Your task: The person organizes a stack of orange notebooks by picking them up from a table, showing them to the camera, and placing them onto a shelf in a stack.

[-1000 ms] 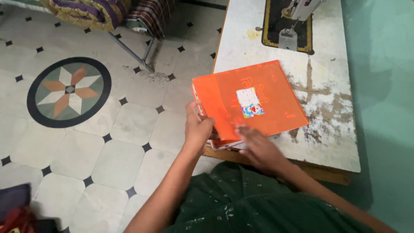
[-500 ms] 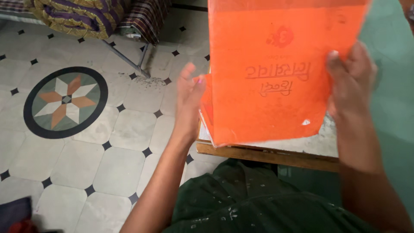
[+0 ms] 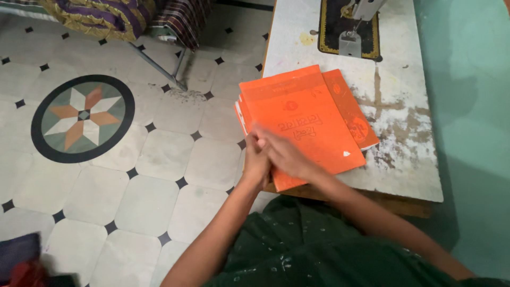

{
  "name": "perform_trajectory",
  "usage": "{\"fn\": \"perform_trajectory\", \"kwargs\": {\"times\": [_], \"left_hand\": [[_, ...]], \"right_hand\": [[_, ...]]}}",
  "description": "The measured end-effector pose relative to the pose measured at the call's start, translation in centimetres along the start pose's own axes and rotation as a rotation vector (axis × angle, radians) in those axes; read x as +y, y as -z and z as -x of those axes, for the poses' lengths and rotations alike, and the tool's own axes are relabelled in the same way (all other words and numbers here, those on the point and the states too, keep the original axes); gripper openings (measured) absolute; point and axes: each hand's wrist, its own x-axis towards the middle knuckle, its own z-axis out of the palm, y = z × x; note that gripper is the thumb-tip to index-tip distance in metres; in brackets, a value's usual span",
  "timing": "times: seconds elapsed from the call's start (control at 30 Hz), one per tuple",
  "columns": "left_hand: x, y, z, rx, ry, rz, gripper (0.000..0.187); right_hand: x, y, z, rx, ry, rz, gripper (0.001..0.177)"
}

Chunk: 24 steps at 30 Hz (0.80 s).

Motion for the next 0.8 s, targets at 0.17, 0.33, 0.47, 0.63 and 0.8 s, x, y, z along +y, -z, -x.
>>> {"fn": "perform_trajectory", "kwargs": {"times": [0.17,0.33,0.47,0.63,0.8], "left_hand": [[1.5,-0.8,1.1,-0.038,-0.062,-0.059,0.088],[1.7,-1.6,1.4,-0.012,-0.112,-0.089,0.093],[2.0,-1.8,1.6,-0.022,-0.117,-0.106,0.083],[2.3,-1.8,1.7,-0.014,-0.108,-0.166,0.078],[1.0,-1.6,1.3,0.065,-0.205,-0.344,0.077]], "right_hand": [[2.3,3.0,0.0,-0.042,0.039,0.549,0.064],[9.4,12.9,-0.6,0.144,-0.259,0.978,0.064],[11.7,14.2,-2.4,0.272,-0.347,1.106,0.062],[6.8,1.9,-6.4,-0.047,0.076,0.799,0.065],[4.3,0.5,-9.3,-0.187,0.267,0.511,0.057]]}}
